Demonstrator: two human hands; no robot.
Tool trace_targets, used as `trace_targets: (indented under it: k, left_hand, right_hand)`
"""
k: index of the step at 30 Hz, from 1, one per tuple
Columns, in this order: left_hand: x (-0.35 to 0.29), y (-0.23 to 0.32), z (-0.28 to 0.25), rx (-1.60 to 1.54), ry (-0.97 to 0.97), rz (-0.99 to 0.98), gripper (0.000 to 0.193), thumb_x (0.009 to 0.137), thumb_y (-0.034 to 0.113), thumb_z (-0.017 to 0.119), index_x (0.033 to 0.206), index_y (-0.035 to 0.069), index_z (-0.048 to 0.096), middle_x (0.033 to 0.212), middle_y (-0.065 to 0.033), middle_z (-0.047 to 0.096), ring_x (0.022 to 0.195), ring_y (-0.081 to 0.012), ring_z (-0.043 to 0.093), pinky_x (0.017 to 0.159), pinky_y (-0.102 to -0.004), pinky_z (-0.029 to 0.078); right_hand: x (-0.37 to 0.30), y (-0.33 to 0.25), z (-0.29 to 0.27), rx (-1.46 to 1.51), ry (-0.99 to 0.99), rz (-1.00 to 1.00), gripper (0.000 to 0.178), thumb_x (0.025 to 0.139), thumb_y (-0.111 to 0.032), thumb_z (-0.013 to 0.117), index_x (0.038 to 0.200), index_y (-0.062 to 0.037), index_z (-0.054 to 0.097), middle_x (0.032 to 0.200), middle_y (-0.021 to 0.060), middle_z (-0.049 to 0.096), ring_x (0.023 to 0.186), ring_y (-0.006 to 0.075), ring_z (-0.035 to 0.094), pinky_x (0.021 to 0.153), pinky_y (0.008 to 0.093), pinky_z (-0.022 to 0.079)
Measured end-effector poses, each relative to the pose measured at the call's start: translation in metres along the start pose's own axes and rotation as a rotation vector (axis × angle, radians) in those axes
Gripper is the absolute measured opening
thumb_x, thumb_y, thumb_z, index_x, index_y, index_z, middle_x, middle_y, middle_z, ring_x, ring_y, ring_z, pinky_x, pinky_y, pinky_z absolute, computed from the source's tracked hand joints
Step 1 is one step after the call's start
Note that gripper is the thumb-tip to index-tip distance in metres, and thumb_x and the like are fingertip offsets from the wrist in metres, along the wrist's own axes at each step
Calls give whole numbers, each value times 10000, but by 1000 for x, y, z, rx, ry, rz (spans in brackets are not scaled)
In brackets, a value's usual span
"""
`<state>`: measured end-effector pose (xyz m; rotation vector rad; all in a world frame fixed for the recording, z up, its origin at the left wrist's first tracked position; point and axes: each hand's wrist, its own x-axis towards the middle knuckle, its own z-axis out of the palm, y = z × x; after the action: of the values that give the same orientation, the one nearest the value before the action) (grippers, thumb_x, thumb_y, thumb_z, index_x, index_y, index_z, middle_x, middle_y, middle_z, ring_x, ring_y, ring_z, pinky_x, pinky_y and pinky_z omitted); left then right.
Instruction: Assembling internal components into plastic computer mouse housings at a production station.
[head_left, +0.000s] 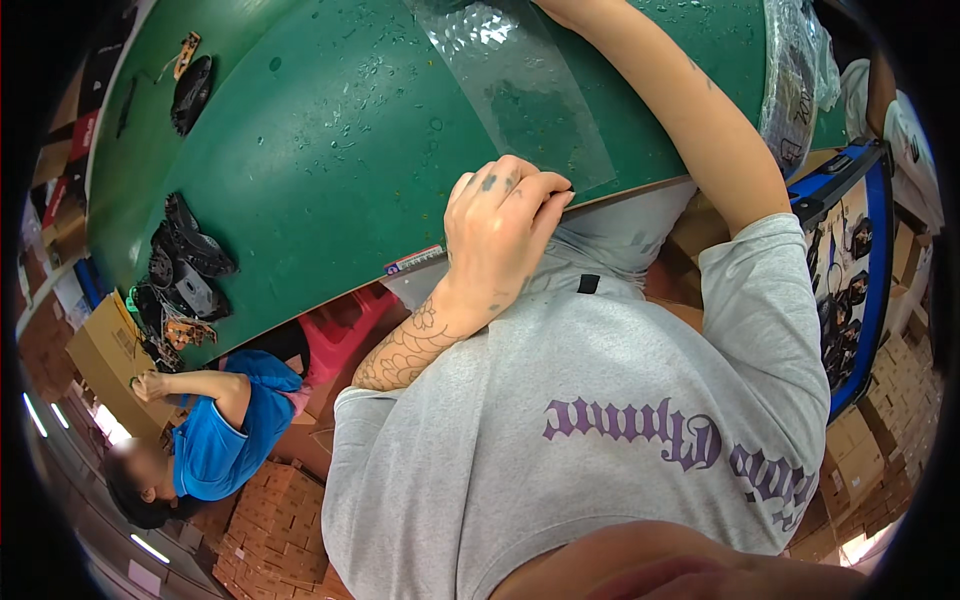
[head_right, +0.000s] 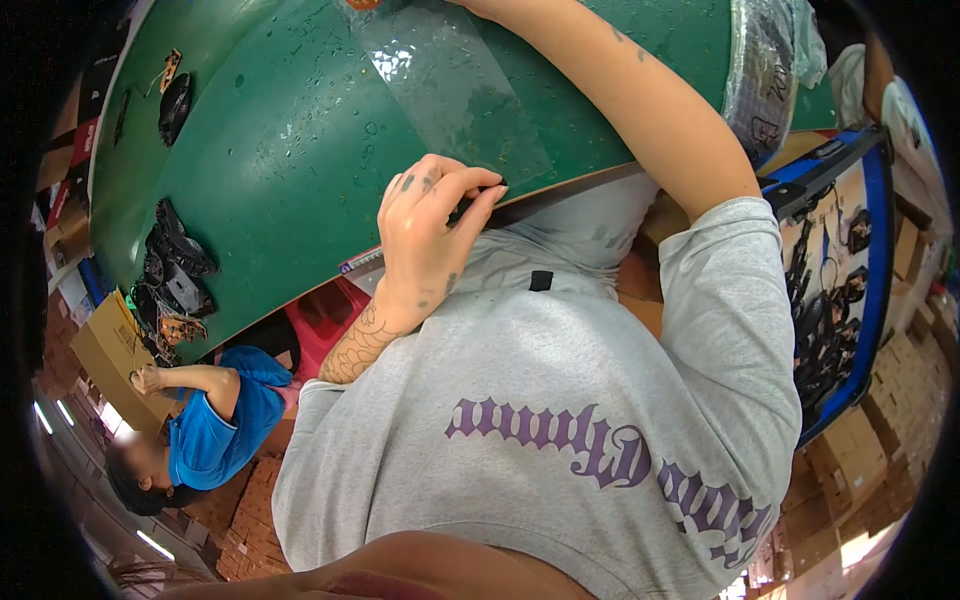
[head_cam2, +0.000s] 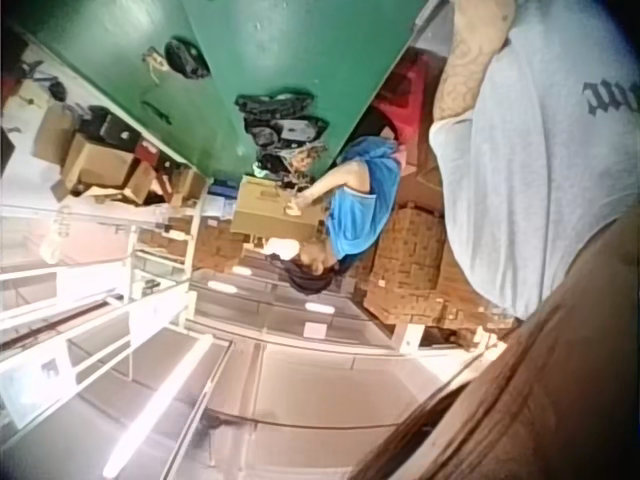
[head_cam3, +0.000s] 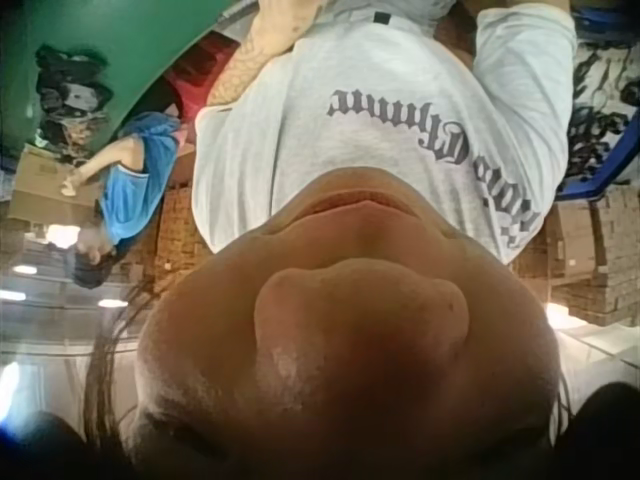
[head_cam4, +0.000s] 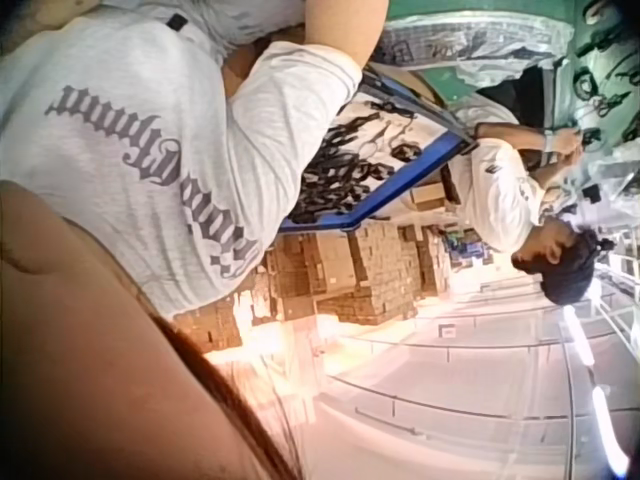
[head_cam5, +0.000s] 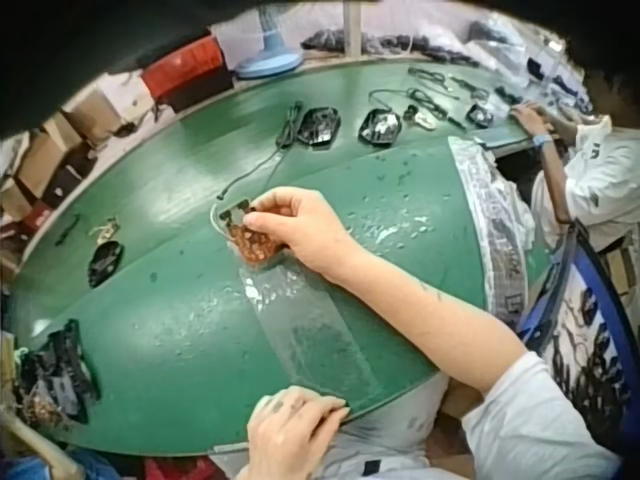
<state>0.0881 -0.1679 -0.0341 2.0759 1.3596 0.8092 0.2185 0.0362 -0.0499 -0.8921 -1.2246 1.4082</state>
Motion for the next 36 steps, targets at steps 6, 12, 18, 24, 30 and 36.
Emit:
trace_targets:
  k: [6, 12, 18, 24, 30, 36]
  left_hand:
    - [-2, 1, 3, 8, 25, 11, 127, 730, 26, 776, 829, 83, 719, 791, 19, 592, 668, -131, 508, 711, -272, 408]
    - [3, 1, 5, -4, 45, 1, 117, 723, 29, 776, 811, 79, 717, 774, 22, 588, 660, -131, 506, 717, -268, 404]
    - [0, -2, 2, -75, 65, -8, 53, 762, 83, 744, 784, 113, 706, 776, 21, 578, 670, -150, 509, 681, -279, 389]
    - [-4, -4, 5, -69, 103, 34, 32, 777, 97, 735, 787, 116, 710, 781, 20, 576, 701, -151, 529, 722, -291, 402]
    - [-5, -4, 3, -65, 75, 14, 20, 785, 107, 728, 783, 114, 710, 790, 21, 573, 734, -147, 544, 750, -296, 402]
    - [-5, -4, 8, -71, 114, 21, 18, 791, 97, 718, 785, 110, 708, 792, 20, 572, 737, -146, 546, 739, -294, 397]
  right_hand:
    - [0, 1, 0, 38, -7, 38, 142, 901, -80, 666, 995, 26, 681, 871, 69, 694, 735, 118, 624, 705, 216, 512]
    - [8, 20, -13, 129, -50, -48, 142, 903, -77, 663, 993, 32, 675, 865, 77, 692, 727, 123, 622, 697, 219, 512]
    - [10, 37, -11, 251, -186, -275, 139, 905, -72, 658, 984, 41, 665, 855, 87, 689, 715, 129, 619, 688, 222, 511]
    - [4, 7, 3, -38, 56, -16, 206, 851, -35, 649, 1034, 59, 664, 843, 109, 686, 645, 145, 599, 612, 239, 503]
    - [-5, -5, -2, -40, -50, 8, 191, 918, -106, 676, 1043, 37, 656, 898, 75, 662, 723, 107, 597, 710, 208, 512]
    - [-2, -1, -4, -29, -44, 27, 216, 915, -113, 685, 1067, 37, 659, 900, 78, 669, 731, 110, 606, 710, 205, 512]
